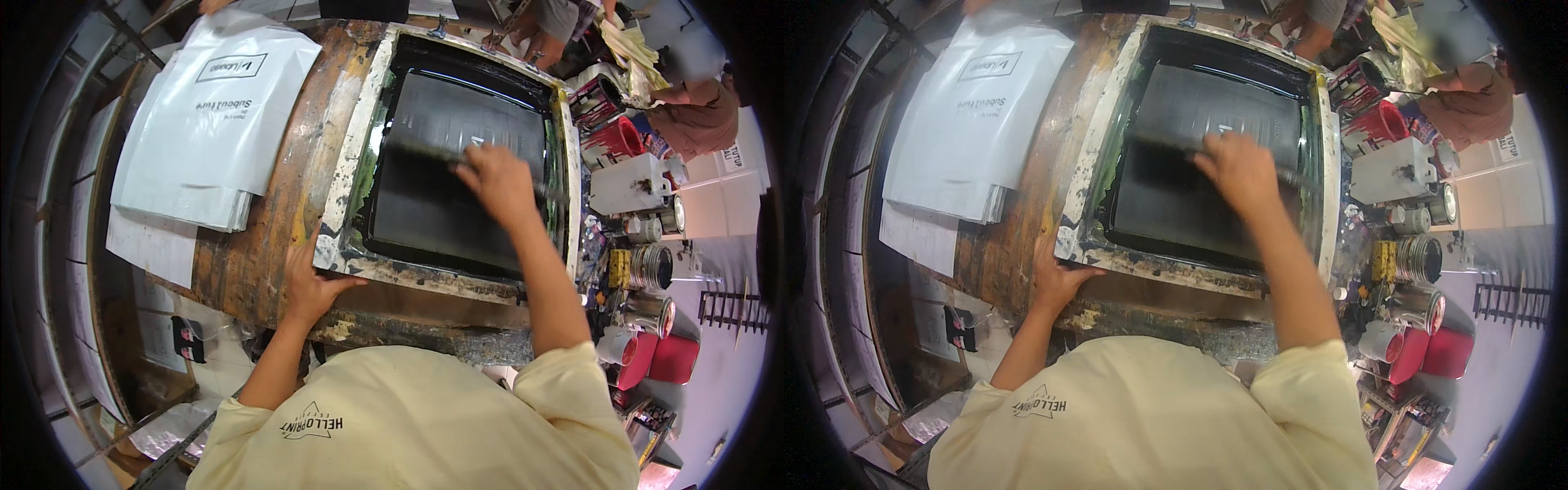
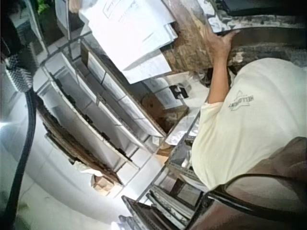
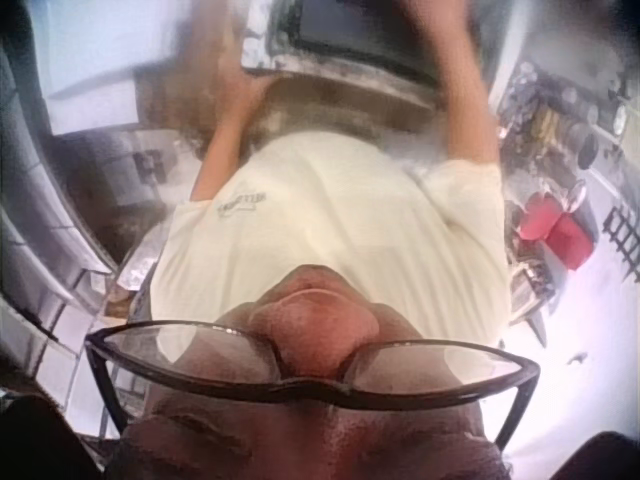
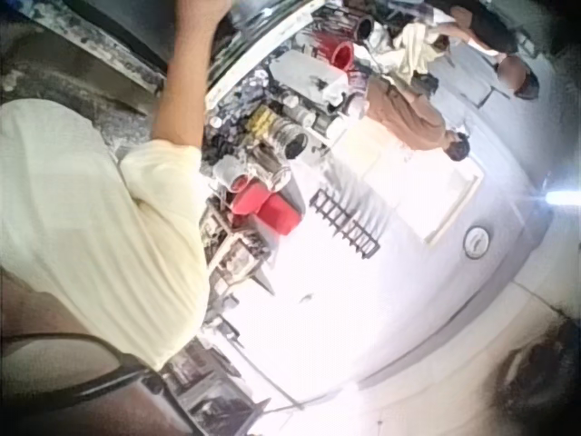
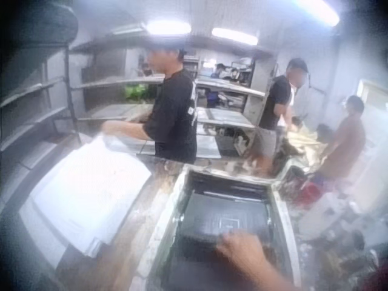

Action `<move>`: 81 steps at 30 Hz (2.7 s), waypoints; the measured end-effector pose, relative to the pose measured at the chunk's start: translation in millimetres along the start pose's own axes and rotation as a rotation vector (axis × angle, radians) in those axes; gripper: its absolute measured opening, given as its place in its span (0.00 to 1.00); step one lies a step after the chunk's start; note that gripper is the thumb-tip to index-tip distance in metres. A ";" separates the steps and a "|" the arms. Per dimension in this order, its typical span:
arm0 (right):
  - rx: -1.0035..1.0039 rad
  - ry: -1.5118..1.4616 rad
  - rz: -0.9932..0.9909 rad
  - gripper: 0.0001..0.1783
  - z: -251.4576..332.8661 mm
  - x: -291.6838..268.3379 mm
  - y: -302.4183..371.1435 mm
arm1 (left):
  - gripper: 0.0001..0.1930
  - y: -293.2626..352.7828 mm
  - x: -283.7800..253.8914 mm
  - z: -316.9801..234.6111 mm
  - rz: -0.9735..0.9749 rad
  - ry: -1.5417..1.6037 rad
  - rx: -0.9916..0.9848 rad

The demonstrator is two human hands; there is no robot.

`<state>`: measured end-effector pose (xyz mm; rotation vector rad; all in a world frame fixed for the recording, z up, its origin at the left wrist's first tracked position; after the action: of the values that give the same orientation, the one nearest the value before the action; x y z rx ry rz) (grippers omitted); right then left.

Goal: The person performs a series of screen prints onto white plastic bags by applying ink with a squeegee and lifting the frame after each application.

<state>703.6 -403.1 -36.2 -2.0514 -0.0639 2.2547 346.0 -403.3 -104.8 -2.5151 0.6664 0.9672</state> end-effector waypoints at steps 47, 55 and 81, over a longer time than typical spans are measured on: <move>0.033 0.175 -0.454 0.27 56.0 -291.5 2.1 | 0.14 -99.7 -87.4 -40.7 -0.325 0.464 -0.117; 0.077 0.056 -0.417 0.21 70.5 -285.2 11.6 | 0.16 -162.7 -239.7 108.2 -0.250 0.400 -0.143; 0.025 -0.078 0.145 0.24 93.4 -60.5 123.0 | 0.49 -22.0 -22.7 -23.0 0.174 0.391 -0.183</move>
<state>611.4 -528.4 21.2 -2.0167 0.1106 2.4062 355.2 -389.7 -69.4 -2.8823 0.9629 0.6132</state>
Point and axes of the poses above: each hand's wrist, its own y-axis away from the middle knuckle, its own x-axis out of the palm, z = x × y, the point moved 6 cm from there along -y, towards the middle knuckle, and after that the axes turned 10 degrees about z, right-handed, at the moved point
